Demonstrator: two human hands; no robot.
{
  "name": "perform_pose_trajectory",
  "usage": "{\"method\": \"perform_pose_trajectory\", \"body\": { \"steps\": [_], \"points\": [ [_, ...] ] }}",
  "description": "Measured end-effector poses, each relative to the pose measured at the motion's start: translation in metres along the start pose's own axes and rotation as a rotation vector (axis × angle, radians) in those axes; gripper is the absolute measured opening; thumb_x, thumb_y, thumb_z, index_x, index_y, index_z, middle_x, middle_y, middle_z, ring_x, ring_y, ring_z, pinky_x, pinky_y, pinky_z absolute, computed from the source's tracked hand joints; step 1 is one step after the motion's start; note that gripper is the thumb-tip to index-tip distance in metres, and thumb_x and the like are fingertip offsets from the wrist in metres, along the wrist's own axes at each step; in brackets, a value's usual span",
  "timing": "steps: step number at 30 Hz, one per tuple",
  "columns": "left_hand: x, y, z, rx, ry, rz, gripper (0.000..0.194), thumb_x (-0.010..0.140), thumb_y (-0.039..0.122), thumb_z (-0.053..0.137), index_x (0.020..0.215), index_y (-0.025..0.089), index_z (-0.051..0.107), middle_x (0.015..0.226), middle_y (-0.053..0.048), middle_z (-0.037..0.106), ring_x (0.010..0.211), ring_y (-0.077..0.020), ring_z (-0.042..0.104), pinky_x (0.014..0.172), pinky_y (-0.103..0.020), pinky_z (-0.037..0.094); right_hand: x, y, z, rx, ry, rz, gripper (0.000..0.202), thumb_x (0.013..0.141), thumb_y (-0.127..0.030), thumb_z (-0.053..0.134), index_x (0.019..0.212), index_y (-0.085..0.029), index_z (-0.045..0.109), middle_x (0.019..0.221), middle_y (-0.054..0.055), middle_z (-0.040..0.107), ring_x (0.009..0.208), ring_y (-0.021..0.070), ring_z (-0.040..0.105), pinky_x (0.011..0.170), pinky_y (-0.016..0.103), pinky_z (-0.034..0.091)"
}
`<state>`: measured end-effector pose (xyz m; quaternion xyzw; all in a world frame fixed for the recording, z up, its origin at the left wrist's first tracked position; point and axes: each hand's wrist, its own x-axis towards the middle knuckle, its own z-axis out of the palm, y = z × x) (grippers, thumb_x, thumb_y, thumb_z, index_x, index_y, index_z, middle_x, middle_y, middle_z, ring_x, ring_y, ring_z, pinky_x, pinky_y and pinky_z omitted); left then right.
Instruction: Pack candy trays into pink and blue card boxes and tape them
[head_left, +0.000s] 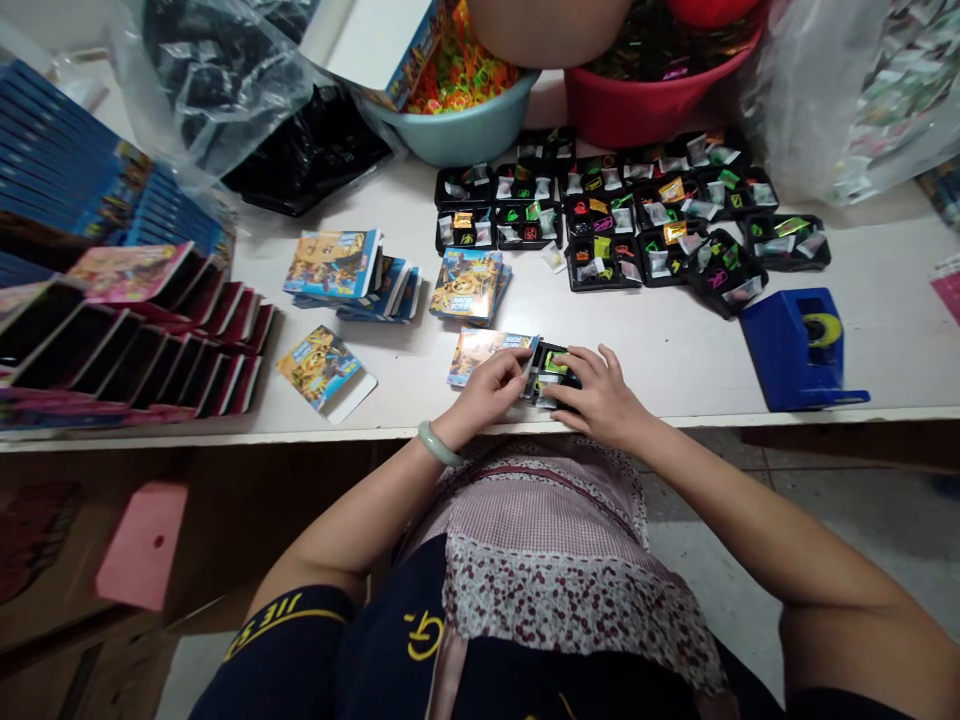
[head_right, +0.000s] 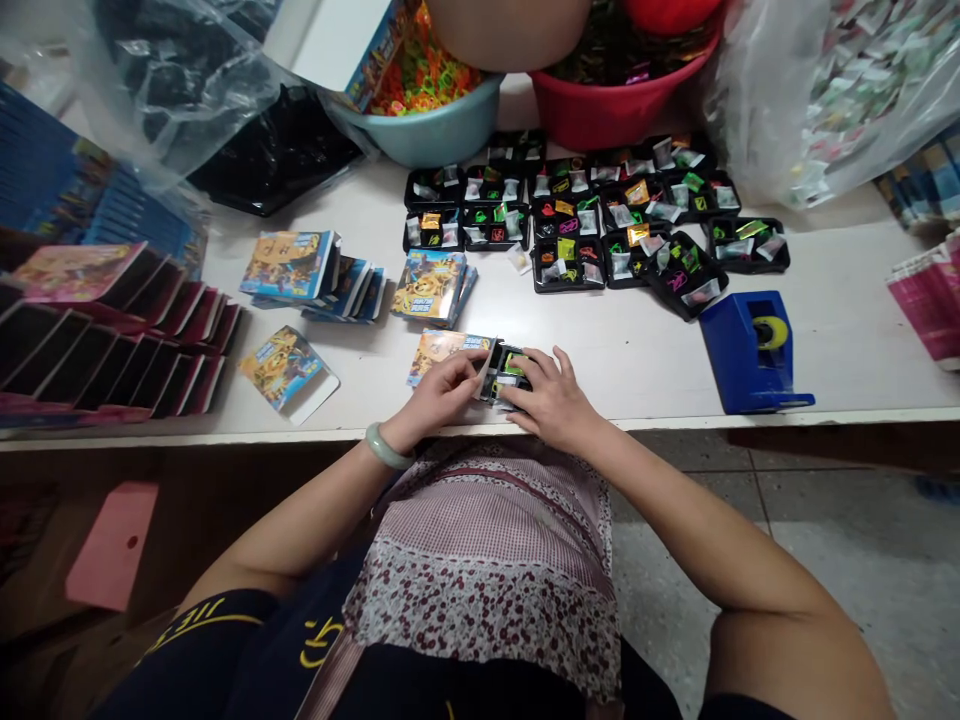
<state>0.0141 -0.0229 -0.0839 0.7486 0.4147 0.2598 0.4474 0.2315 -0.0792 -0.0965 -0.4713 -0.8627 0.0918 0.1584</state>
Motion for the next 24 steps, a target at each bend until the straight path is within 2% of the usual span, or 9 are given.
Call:
{"method": "perform_pose_trajectory", "body": {
  "steps": [6, 10, 15, 20, 24],
  "points": [
    [0.002, -0.001, 0.001, 0.007, 0.009, 0.013, 0.017, 0.084, 0.016, 0.051, 0.068, 0.018, 0.047, 0.112, -0.012, 0.067, 0.110, -0.0211, 0.061, 0.093, -0.039, 0.048, -0.003, -0.001, -0.008, -0.034, -0.002, -0.025, 0.015, 0.090, -0.027, 0.056, 0.099, -0.025, 0.067, 0.106, 0.007, 0.067, 0.110, 0.0278, 0.053, 0.105, 0.051, 0.027],
    [0.001, -0.001, 0.001, 0.008, 0.000, 0.018, 0.016, 0.084, 0.016, 0.051, 0.068, 0.018, 0.047, 0.113, -0.012, 0.066, 0.109, -0.0210, 0.062, 0.092, -0.039, 0.048, -0.013, 0.005, -0.012, -0.061, 0.038, 0.024, 0.016, 0.093, -0.024, 0.052, 0.094, -0.023, 0.068, 0.101, 0.007, 0.069, 0.097, 0.0258, 0.057, 0.092, 0.044, 0.036],
    [0.000, 0.000, 0.001, -0.005, -0.013, 0.020, 0.016, 0.084, 0.016, 0.051, 0.069, 0.017, 0.048, 0.118, -0.013, 0.065, 0.108, -0.0204, 0.062, 0.094, -0.040, 0.048, -0.016, 0.012, 0.002, 0.048, 0.059, 0.001, 0.022, 0.098, -0.023, 0.048, 0.097, -0.018, 0.069, 0.095, 0.008, 0.071, 0.083, 0.0221, 0.059, 0.073, 0.034, 0.042],
    [0.001, 0.006, 0.003, 0.031, -0.067, 0.075, 0.014, 0.083, 0.013, 0.051, 0.070, 0.017, 0.049, 0.120, -0.014, 0.063, 0.115, -0.0213, 0.059, 0.097, -0.041, 0.047, -0.008, 0.004, 0.011, 0.092, 0.049, 0.062, 0.021, 0.095, -0.017, 0.048, 0.091, -0.016, 0.069, 0.091, 0.010, 0.069, 0.079, 0.0206, 0.060, 0.067, 0.031, 0.045],
    [0.004, 0.008, 0.009, 0.045, -0.118, 0.089, 0.014, 0.082, 0.012, 0.050, 0.070, 0.017, 0.050, 0.117, -0.013, 0.064, 0.117, -0.0220, 0.058, 0.097, -0.042, 0.047, -0.002, -0.005, 0.014, 0.070, 0.027, 0.090, 0.021, 0.095, -0.019, 0.049, 0.088, -0.017, 0.068, 0.088, 0.010, 0.067, 0.077, 0.0216, 0.060, 0.065, 0.032, 0.047]
  ]
}}
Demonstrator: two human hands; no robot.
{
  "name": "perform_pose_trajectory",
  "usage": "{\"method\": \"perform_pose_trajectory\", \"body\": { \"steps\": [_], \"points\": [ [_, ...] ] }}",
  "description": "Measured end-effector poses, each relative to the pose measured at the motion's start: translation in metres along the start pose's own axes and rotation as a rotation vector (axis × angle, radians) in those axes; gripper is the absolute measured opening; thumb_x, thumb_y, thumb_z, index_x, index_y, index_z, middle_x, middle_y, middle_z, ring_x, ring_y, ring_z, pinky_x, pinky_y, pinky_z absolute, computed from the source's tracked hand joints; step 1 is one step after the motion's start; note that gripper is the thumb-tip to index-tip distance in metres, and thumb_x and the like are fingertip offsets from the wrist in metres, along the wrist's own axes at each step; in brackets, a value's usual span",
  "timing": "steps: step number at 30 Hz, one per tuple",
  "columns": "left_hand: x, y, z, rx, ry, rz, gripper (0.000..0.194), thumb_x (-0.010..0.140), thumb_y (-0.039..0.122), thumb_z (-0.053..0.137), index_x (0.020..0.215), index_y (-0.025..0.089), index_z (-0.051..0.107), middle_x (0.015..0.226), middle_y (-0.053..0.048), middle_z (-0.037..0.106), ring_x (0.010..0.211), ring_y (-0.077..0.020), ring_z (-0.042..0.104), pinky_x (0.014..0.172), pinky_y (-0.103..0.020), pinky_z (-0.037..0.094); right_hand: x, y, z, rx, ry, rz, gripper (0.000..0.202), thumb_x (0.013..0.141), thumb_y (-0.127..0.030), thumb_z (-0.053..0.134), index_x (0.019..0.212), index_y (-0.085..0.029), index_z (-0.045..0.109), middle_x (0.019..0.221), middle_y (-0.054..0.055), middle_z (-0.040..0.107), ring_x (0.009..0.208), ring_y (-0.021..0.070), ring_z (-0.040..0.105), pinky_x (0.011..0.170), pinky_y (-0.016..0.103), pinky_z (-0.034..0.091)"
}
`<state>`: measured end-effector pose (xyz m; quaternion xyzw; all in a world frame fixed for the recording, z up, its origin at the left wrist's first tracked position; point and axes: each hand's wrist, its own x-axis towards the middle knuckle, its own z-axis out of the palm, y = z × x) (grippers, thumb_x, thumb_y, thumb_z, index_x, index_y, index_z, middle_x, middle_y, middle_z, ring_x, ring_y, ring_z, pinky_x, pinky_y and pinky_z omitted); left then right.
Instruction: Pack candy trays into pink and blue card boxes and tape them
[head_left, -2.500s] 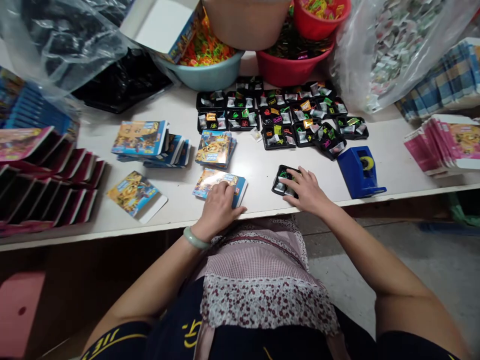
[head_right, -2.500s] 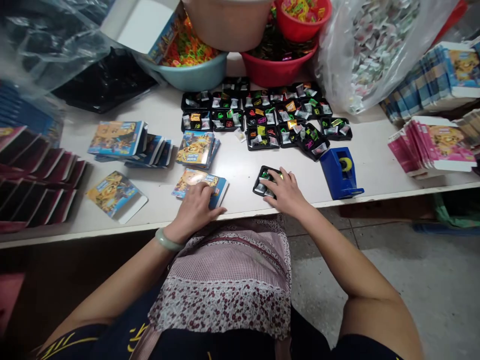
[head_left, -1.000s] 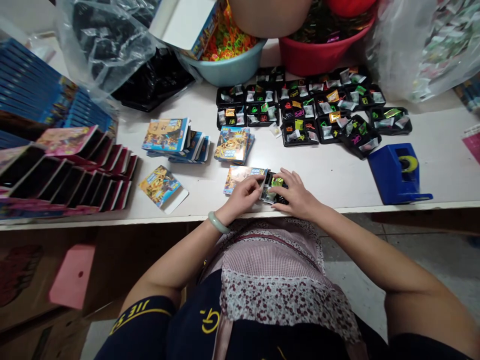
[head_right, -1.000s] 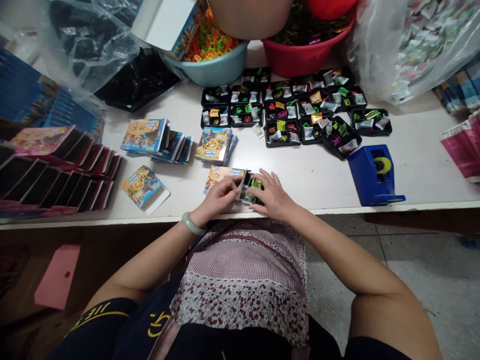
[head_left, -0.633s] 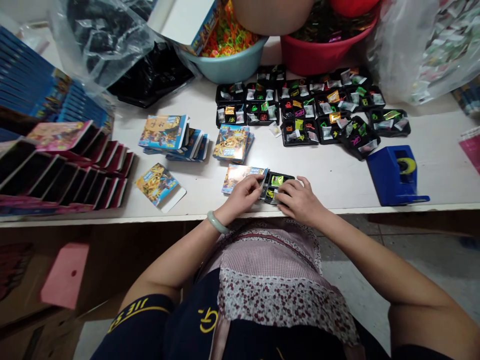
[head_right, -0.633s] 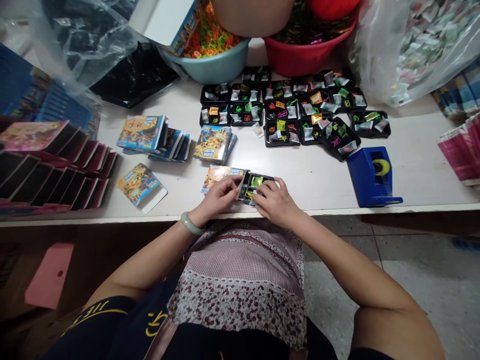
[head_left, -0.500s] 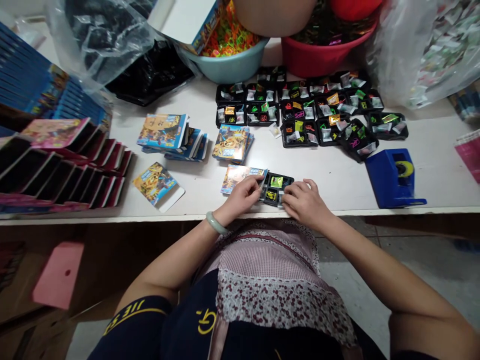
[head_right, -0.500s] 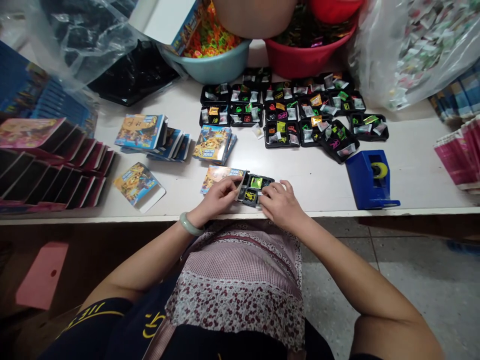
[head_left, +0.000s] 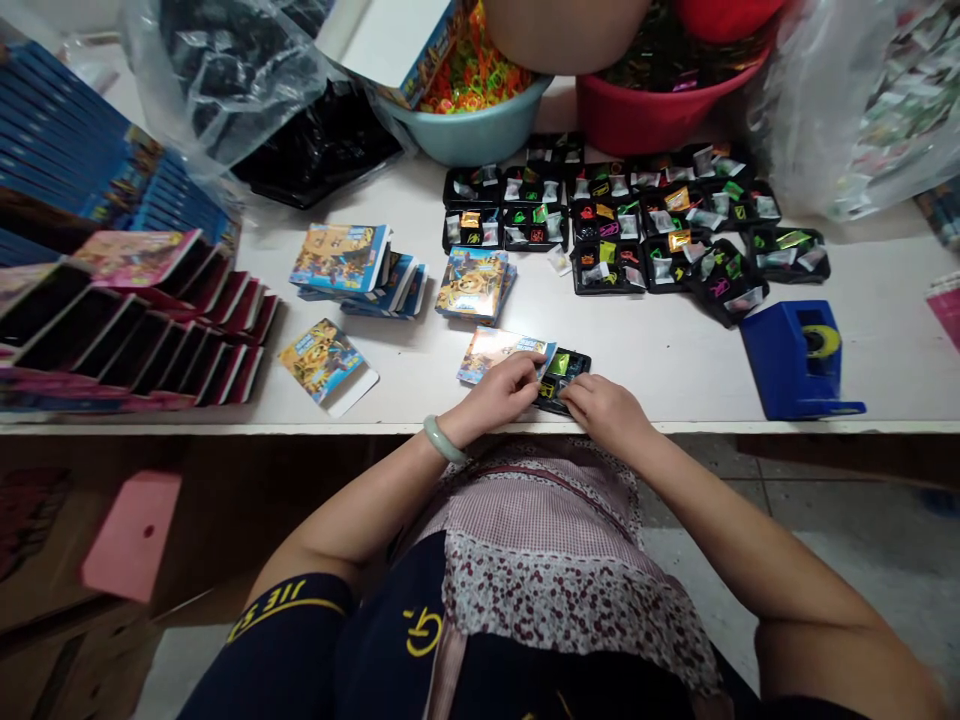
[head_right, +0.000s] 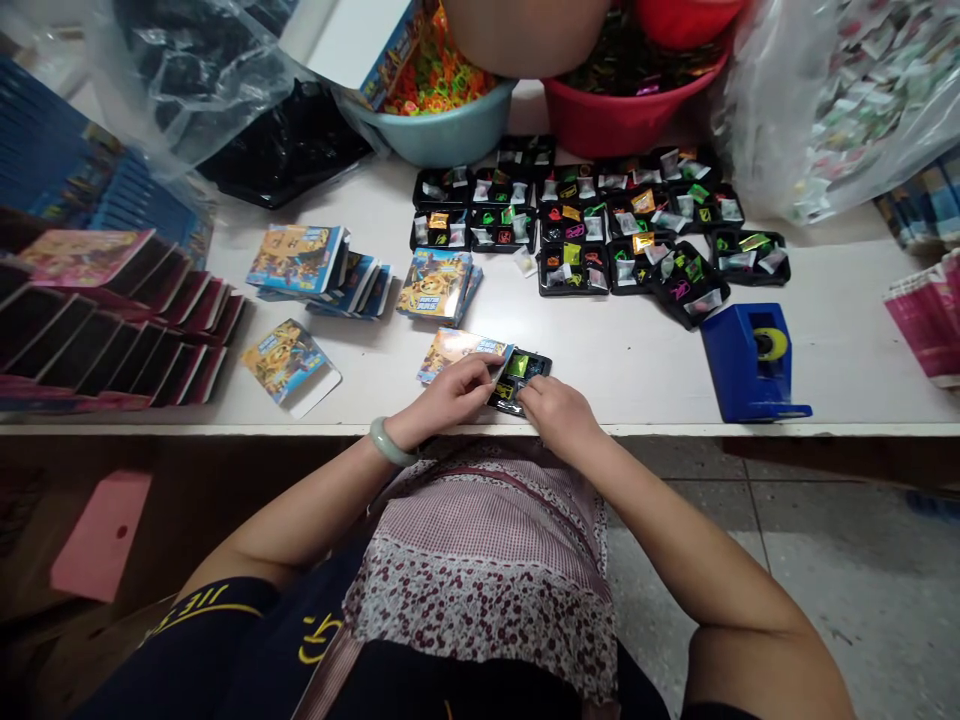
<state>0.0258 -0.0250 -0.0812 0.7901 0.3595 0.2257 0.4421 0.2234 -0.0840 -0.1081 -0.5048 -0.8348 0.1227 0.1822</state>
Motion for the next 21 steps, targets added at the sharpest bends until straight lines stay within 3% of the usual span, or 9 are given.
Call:
{"method": "perform_pose_trajectory", "body": {
  "steps": [4, 6, 8, 10, 12, 14, 17, 21],
  "points": [
    [0.002, 0.004, 0.009, -0.064, -0.016, -0.006, 0.012, 0.081, 0.014, 0.052, 0.069, 0.016, 0.051, 0.118, -0.013, 0.064, 0.109, -0.0205, 0.060, 0.095, -0.041, 0.047, 0.003, -0.005, 0.009, 0.152, 0.067, 0.040, 0.019, 0.094, -0.018, 0.048, 0.087, -0.018, 0.065, 0.086, 0.009, 0.065, 0.080, 0.0218, 0.061, 0.069, 0.033, 0.050],
    [0.002, 0.012, 0.007, -0.110, 0.001, -0.033, 0.013, 0.081, 0.015, 0.052, 0.068, 0.016, 0.052, 0.117, -0.013, 0.065, 0.101, -0.0194, 0.062, 0.091, -0.039, 0.049, 0.000, -0.005, 0.007, 0.290, 0.170, 0.073, 0.015, 0.094, -0.018, 0.049, 0.089, -0.020, 0.064, 0.087, 0.007, 0.064, 0.082, 0.0213, 0.062, 0.073, 0.035, 0.053],
    [0.001, 0.023, -0.001, -0.193, 0.015, -0.066, 0.014, 0.081, 0.017, 0.054, 0.068, 0.015, 0.054, 0.117, -0.013, 0.066, 0.096, -0.0180, 0.062, 0.085, -0.036, 0.050, -0.004, -0.002, -0.004, 0.375, 0.276, 0.076, 0.009, 0.092, -0.024, 0.056, 0.098, -0.022, 0.062, 0.100, 0.008, 0.062, 0.097, 0.0237, 0.061, 0.084, 0.040, 0.054],
    [0.001, 0.036, -0.014, -0.336, 0.007, -0.115, 0.015, 0.083, 0.022, 0.057, 0.070, 0.014, 0.056, 0.117, -0.011, 0.066, 0.088, -0.0160, 0.063, 0.077, -0.031, 0.051, -0.006, 0.001, -0.021, 0.374, 0.305, 0.020, 0.028, 0.086, -0.031, 0.066, 0.113, -0.027, 0.059, 0.123, 0.011, 0.054, 0.121, 0.0302, 0.051, 0.097, 0.050, 0.049],
    [0.003, 0.045, -0.027, -0.506, 0.020, -0.168, 0.017, 0.083, 0.026, 0.061, 0.071, 0.014, 0.056, 0.111, -0.009, 0.069, 0.077, -0.0129, 0.061, 0.067, -0.027, 0.049, -0.002, 0.003, -0.037, 0.358, 0.274, -0.059, 0.043, 0.084, -0.032, 0.069, 0.123, -0.031, 0.053, 0.138, 0.010, 0.043, 0.133, 0.0329, 0.040, 0.103, 0.055, 0.044],
    [0.003, 0.045, -0.037, -0.639, 0.070, -0.177, 0.022, 0.084, 0.032, 0.062, 0.072, 0.015, 0.057, 0.101, -0.007, 0.071, 0.072, -0.0120, 0.060, 0.067, -0.027, 0.049, 0.008, 0.000, -0.048, 0.370, 0.288, -0.079, 0.041, 0.088, -0.026, 0.064, 0.126, -0.034, 0.050, 0.132, 0.008, 0.046, 0.126, 0.0287, 0.048, 0.100, 0.050, 0.048],
    [-0.004, 0.031, -0.044, -0.728, 0.152, -0.058, 0.027, 0.083, 0.043, 0.067, 0.089, 0.017, 0.063, 0.102, -0.006, 0.070, 0.091, -0.0172, 0.064, 0.084, -0.031, 0.051, 0.029, -0.009, -0.051, 0.363, 0.401, 0.018, 0.035, 0.092, -0.024, 0.058, 0.125, -0.033, 0.050, 0.110, 0.006, 0.056, 0.101, 0.0229, 0.060, 0.084, 0.040, 0.055],
    [-0.025, 0.003, -0.038, -0.664, 0.271, -0.001, 0.046, 0.075, 0.033, 0.079, 0.114, 0.022, 0.059, 0.112, -0.005, 0.067, 0.105, -0.0195, 0.063, 0.095, -0.034, 0.050, 0.042, -0.020, -0.037, 0.363, 0.376, 0.078, 0.025, 0.095, -0.031, 0.054, 0.119, -0.030, 0.057, 0.103, 0.006, 0.056, 0.090, 0.0215, 0.062, 0.076, 0.037, 0.056]
  ]
}}
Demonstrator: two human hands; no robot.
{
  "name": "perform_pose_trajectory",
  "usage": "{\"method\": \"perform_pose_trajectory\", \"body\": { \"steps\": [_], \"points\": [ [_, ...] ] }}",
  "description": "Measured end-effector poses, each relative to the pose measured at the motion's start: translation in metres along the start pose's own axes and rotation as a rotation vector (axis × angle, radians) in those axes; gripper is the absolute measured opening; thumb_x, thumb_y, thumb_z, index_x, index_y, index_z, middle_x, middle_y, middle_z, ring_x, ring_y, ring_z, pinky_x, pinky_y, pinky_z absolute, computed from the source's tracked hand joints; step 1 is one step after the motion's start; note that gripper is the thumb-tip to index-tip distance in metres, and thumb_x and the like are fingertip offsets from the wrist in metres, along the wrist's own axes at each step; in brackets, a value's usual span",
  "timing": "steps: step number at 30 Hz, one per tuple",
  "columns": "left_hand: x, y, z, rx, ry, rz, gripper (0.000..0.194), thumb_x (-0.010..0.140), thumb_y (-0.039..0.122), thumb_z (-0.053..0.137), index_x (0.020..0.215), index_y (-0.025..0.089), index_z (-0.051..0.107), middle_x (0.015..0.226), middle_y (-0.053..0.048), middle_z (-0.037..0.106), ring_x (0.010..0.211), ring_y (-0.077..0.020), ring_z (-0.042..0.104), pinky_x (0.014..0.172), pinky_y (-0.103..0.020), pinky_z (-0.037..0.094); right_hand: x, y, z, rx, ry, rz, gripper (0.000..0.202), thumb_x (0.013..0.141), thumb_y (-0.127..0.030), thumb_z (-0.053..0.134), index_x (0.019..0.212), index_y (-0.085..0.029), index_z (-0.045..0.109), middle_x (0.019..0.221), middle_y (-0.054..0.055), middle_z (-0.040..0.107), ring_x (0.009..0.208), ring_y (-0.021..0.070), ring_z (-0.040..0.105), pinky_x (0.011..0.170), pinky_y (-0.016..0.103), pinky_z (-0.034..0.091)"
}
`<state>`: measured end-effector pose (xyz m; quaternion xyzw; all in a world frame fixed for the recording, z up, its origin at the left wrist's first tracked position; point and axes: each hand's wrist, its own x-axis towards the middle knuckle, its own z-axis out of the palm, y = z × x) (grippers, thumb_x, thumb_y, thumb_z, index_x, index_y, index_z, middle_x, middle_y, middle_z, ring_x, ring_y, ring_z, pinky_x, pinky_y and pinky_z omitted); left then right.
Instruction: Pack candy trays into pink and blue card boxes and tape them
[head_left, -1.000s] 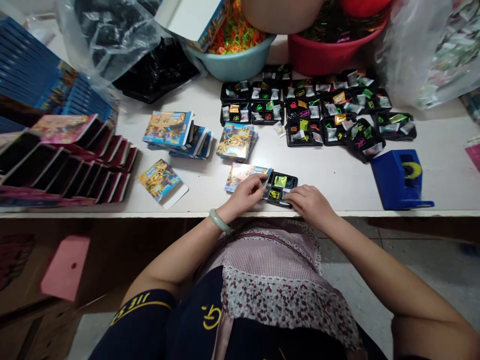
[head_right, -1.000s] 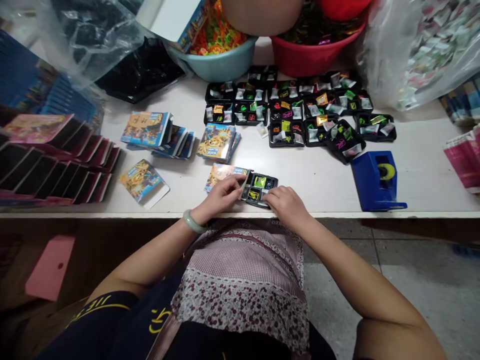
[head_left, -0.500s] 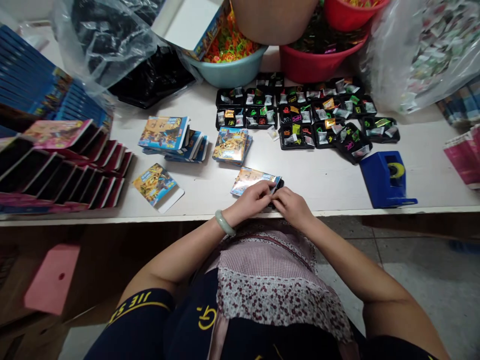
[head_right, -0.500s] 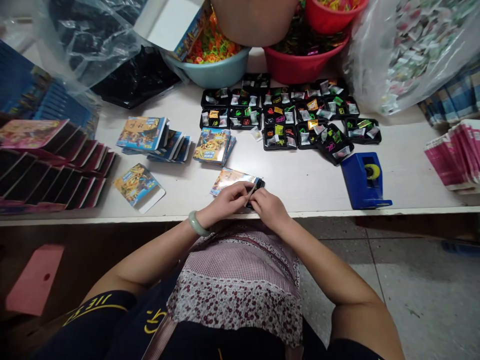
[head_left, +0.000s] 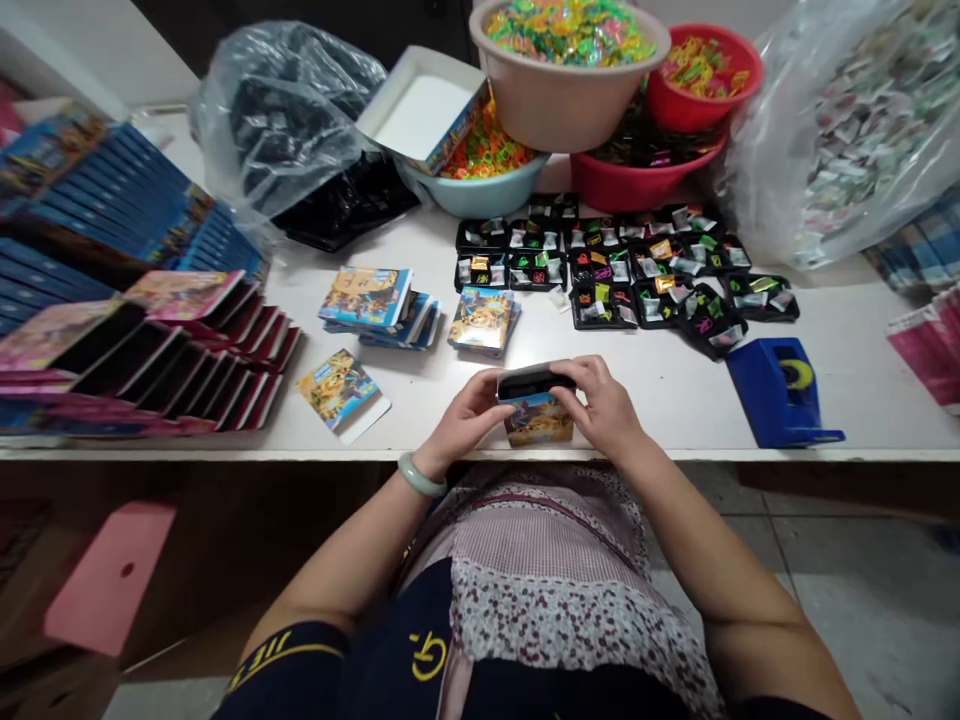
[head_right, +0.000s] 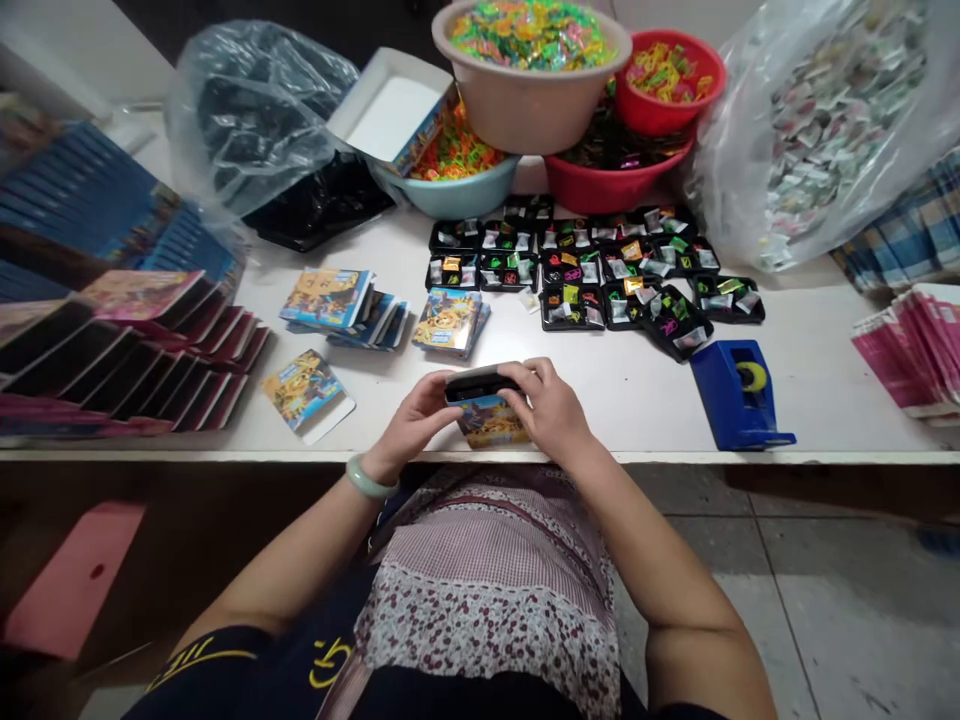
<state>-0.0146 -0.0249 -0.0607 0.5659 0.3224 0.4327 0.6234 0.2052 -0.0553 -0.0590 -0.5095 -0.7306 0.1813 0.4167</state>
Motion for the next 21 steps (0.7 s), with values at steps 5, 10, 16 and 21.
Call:
{"method": "perform_pose_trajectory", "body": {
  "steps": [5, 10, 16, 21],
  "points": [
    [-0.014, -0.020, -0.007, 0.081, 0.113, 0.066, 0.054, 0.082, 0.028, 0.072, 0.130, 0.024, 0.047, 0.109, -0.007, 0.068, 0.100, -0.0167, 0.065, 0.090, -0.031, 0.053, -0.019, 0.006, 0.010, 0.198, -0.071, 0.063, 0.031, 0.092, -0.033, 0.058, 0.123, -0.030, 0.056, 0.115, 0.007, 0.058, 0.099, 0.0209, 0.063, 0.083, 0.037, 0.056],
    [-0.019, -0.023, -0.010, 0.275, 0.173, 0.252, 0.038, 0.084, 0.026, 0.069, 0.120, 0.024, 0.057, 0.107, -0.005, 0.067, 0.096, -0.0143, 0.065, 0.083, -0.026, 0.055, -0.033, 0.004, 0.021, 0.382, 0.117, 0.223, 0.026, 0.090, -0.033, 0.059, 0.116, -0.027, 0.059, 0.107, 0.005, 0.065, 0.093, 0.0182, 0.066, 0.075, 0.032, 0.057],
    [-0.018, -0.010, -0.002, 0.500, 0.203, 0.304, 0.013, 0.091, 0.027, 0.060, 0.093, 0.019, 0.069, 0.097, -0.007, 0.068, 0.095, -0.0163, 0.064, 0.088, -0.032, 0.052, -0.024, -0.006, 0.022, 0.350, 0.090, 0.202, 0.011, 0.091, -0.031, 0.056, 0.090, -0.024, 0.064, 0.098, 0.005, 0.065, 0.092, 0.0180, 0.063, 0.071, 0.030, 0.055],
    [-0.014, -0.005, -0.001, 0.349, 0.174, 0.225, 0.024, 0.093, 0.030, 0.056, 0.114, 0.020, 0.061, 0.101, -0.006, 0.070, 0.092, -0.0152, 0.066, 0.082, -0.029, 0.054, -0.013, -0.007, 0.013, 0.491, 0.117, 0.335, 0.021, 0.084, -0.034, 0.064, 0.103, -0.026, 0.059, 0.097, 0.003, 0.062, 0.088, 0.0169, 0.063, 0.060, 0.025, 0.054]
  ]
}}
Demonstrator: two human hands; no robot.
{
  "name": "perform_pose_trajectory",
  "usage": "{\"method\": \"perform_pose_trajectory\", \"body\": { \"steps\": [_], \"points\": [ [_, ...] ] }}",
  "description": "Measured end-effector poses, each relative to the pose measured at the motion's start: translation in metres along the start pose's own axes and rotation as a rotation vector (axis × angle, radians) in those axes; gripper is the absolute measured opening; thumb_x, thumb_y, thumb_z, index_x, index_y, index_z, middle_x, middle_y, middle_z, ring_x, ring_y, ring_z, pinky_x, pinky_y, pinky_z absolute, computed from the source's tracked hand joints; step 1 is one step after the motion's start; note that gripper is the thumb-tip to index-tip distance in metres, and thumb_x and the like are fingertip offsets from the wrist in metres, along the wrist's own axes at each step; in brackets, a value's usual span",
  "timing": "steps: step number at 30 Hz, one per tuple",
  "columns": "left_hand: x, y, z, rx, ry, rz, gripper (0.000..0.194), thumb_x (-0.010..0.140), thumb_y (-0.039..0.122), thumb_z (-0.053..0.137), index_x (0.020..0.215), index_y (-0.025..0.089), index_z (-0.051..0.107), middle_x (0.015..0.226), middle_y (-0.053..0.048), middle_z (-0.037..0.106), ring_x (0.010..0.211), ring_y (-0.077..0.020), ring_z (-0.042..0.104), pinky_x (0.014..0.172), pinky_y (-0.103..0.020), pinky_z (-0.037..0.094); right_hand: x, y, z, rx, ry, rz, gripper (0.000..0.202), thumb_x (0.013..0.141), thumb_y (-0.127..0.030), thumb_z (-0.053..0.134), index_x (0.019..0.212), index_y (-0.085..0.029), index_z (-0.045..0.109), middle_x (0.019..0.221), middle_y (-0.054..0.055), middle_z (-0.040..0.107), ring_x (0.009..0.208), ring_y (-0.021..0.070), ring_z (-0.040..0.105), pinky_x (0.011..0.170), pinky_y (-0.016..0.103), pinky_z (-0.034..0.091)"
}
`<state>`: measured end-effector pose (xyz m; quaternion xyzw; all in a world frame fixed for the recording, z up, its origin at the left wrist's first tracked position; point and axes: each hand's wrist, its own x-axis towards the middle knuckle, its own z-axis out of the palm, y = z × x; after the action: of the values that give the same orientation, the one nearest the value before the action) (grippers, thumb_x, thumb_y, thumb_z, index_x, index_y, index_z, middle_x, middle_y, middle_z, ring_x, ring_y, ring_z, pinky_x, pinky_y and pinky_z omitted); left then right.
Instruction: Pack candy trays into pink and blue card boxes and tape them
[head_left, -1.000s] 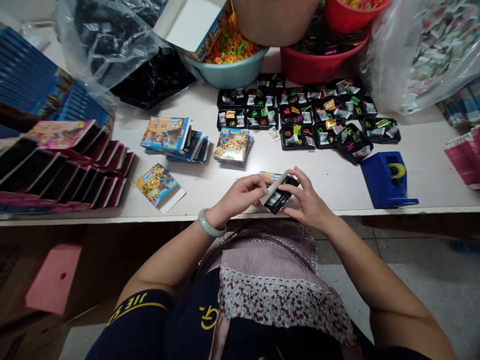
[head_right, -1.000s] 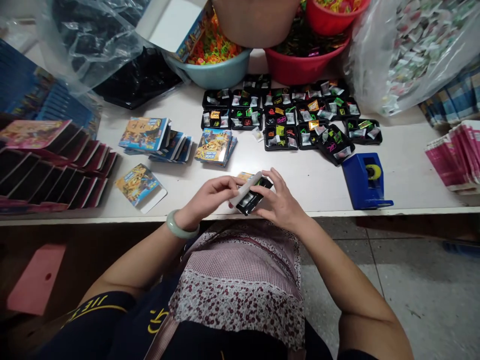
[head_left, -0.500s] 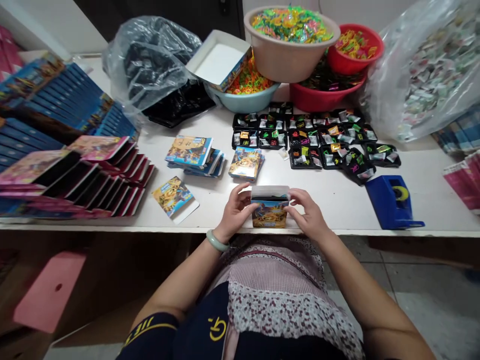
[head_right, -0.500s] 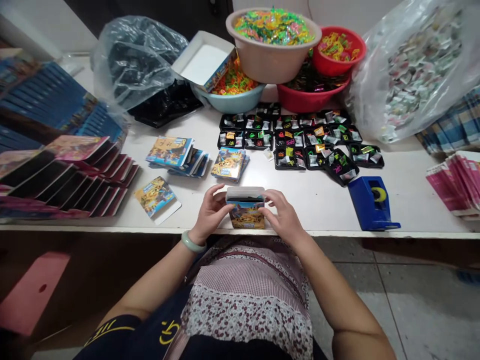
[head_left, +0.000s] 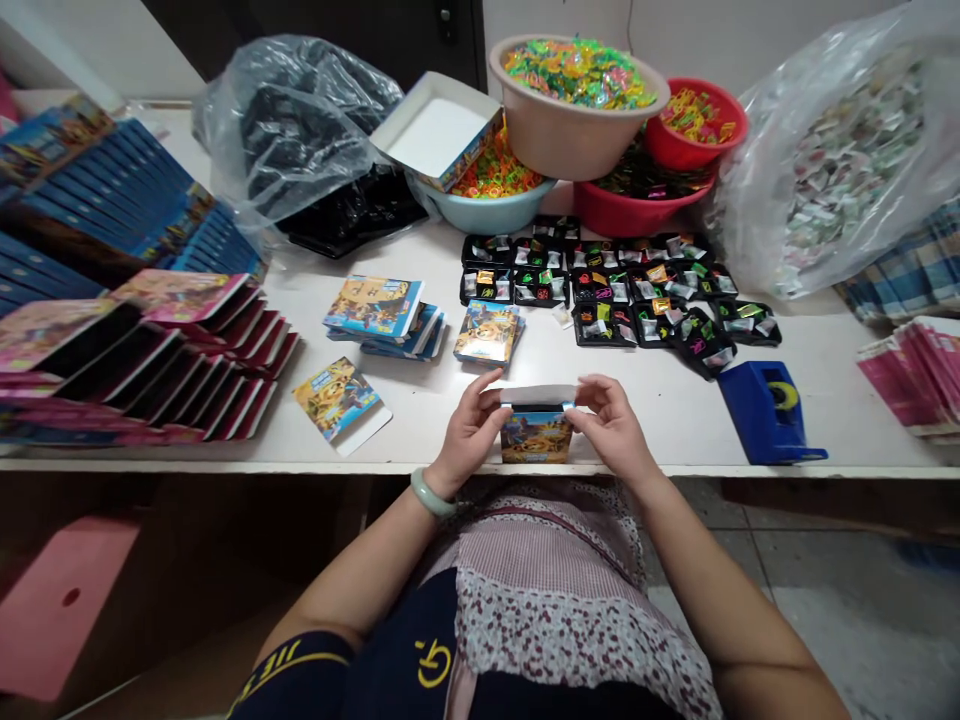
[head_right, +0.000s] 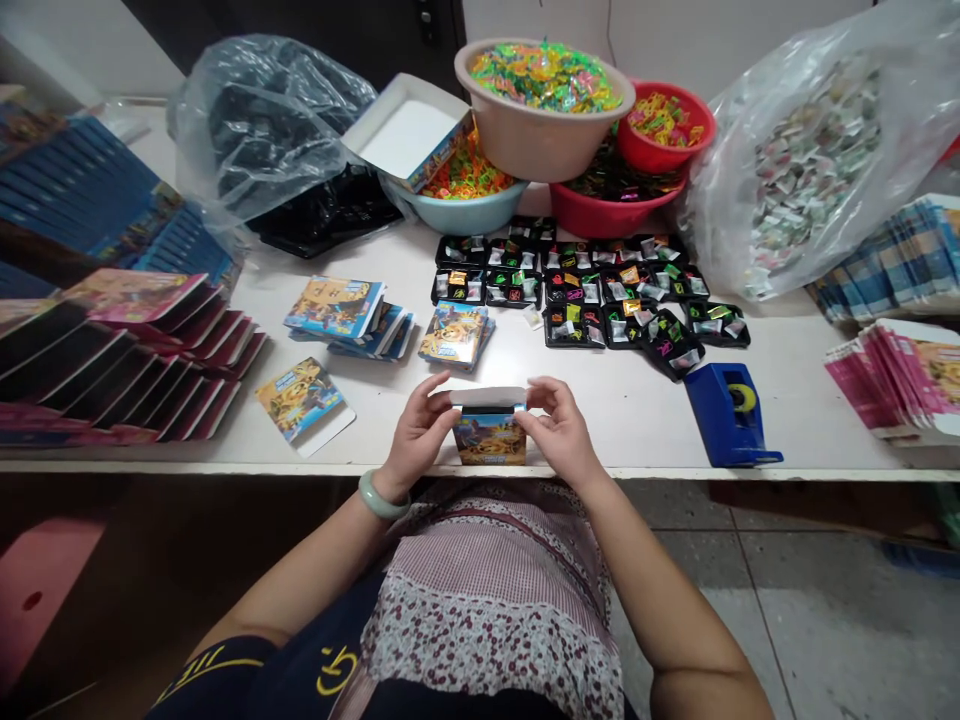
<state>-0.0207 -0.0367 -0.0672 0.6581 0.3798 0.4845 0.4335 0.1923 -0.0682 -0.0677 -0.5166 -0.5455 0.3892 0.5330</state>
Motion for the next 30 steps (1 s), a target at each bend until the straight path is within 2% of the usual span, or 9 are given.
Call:
{"method": "perform_pose_trajectory", "body": {
  "steps": [2, 5, 7, 10, 13, 16, 20, 26, 30],
  "points": [
    [0.000, 0.002, -0.005, 0.021, -0.114, 0.108, 0.023, 0.092, 0.027, 0.057, 0.114, 0.020, 0.062, 0.107, -0.009, 0.070, 0.100, -0.0176, 0.067, 0.088, -0.033, 0.054, -0.001, -0.004, -0.005, -0.047, -0.085, -0.047, 0.022, 0.085, -0.032, 0.064, 0.106, -0.026, 0.060, 0.099, 0.004, 0.062, 0.093, 0.0179, 0.063, 0.062, 0.027, 0.055],
    [-0.002, 0.009, -0.010, 0.086, -0.222, 0.247, 0.013, 0.088, 0.025, 0.064, 0.098, 0.018, 0.066, 0.109, -0.011, 0.070, 0.102, -0.0202, 0.066, 0.089, -0.037, 0.054, -0.006, -0.011, -0.009, -0.155, -0.228, -0.188, 0.009, 0.086, -0.030, 0.066, 0.092, -0.024, 0.062, 0.103, 0.006, 0.062, 0.095, 0.0189, 0.061, 0.067, 0.030, 0.056],
    [-0.002, 0.013, -0.007, 0.094, -0.189, 0.225, 0.011, 0.086, 0.024, 0.066, 0.095, 0.018, 0.065, 0.103, -0.011, 0.069, 0.097, -0.0193, 0.066, 0.085, -0.036, 0.055, -0.008, -0.015, -0.008, -0.180, -0.230, -0.228, 0.009, 0.085, -0.028, 0.067, 0.091, -0.024, 0.061, 0.101, 0.006, 0.063, 0.092, 0.0184, 0.061, 0.066, 0.029, 0.055],
    [0.000, 0.017, 0.000, 0.069, -0.106, 0.105, 0.009, 0.088, 0.025, 0.063, 0.091, 0.017, 0.063, 0.090, -0.008, 0.066, 0.085, -0.0162, 0.064, 0.076, -0.030, 0.054, -0.008, -0.018, -0.001, -0.198, -0.146, -0.183, 0.005, 0.088, -0.027, 0.063, 0.091, -0.024, 0.061, 0.094, 0.004, 0.063, 0.087, 0.0171, 0.062, 0.062, 0.027, 0.053],
    [0.005, 0.016, -0.001, 0.048, -0.121, 0.097, 0.010, 0.090, 0.024, 0.060, 0.085, 0.016, 0.062, 0.085, -0.007, 0.065, 0.080, -0.0146, 0.063, 0.073, -0.028, 0.053, -0.006, -0.020, 0.003, -0.204, -0.112, -0.138, 0.005, 0.088, -0.027, 0.063, 0.086, -0.023, 0.061, 0.090, 0.003, 0.064, 0.084, 0.0168, 0.063, 0.060, 0.026, 0.053],
    [0.007, 0.014, -0.012, 0.070, -0.258, 0.256, 0.006, 0.089, 0.021, 0.062, 0.093, 0.018, 0.064, 0.097, -0.009, 0.068, 0.091, -0.0170, 0.066, 0.080, -0.032, 0.055, -0.009, -0.021, -0.003, -0.251, -0.158, -0.225, 0.004, 0.090, -0.026, 0.061, 0.086, -0.024, 0.062, 0.094, 0.005, 0.065, 0.088, 0.0177, 0.064, 0.067, 0.029, 0.056],
    [0.001, 0.011, -0.025, 0.134, -0.428, 0.431, 0.031, 0.085, 0.014, 0.066, 0.115, 0.023, 0.062, 0.114, -0.012, 0.067, 0.102, -0.0182, 0.067, 0.082, -0.031, 0.058, -0.019, -0.017, -0.014, -0.302, -0.276, -0.433, 0.012, 0.089, -0.024, 0.063, 0.101, -0.027, 0.062, 0.105, 0.007, 0.066, 0.096, 0.0192, 0.065, 0.079, 0.036, 0.057],
    [-0.008, 0.011, -0.019, 0.156, -0.364, 0.404, 0.026, 0.090, 0.011, 0.056, 0.111, 0.023, 0.063, 0.114, -0.011, 0.067, 0.102, -0.0167, 0.067, 0.082, -0.031, 0.058, -0.027, 0.001, -0.008, -0.330, -0.174, -0.453, 0.014, 0.091, -0.020, 0.058, 0.101, -0.029, 0.061, 0.106, 0.006, 0.067, 0.098, 0.0203, 0.066, 0.081, 0.040, 0.058],
    [-0.009, 0.006, -0.015, 0.124, -0.277, 0.250, 0.021, 0.088, 0.017, 0.062, 0.108, 0.020, 0.062, 0.104, -0.009, 0.068, 0.097, -0.0175, 0.066, 0.083, -0.032, 0.056, -0.028, 0.004, 0.005, -0.210, -0.087, -0.375, 0.015, 0.091, -0.022, 0.060, 0.104, -0.028, 0.061, 0.107, 0.006, 0.067, 0.102, 0.0203, 0.065, 0.085, 0.040, 0.057]
  ]
}}
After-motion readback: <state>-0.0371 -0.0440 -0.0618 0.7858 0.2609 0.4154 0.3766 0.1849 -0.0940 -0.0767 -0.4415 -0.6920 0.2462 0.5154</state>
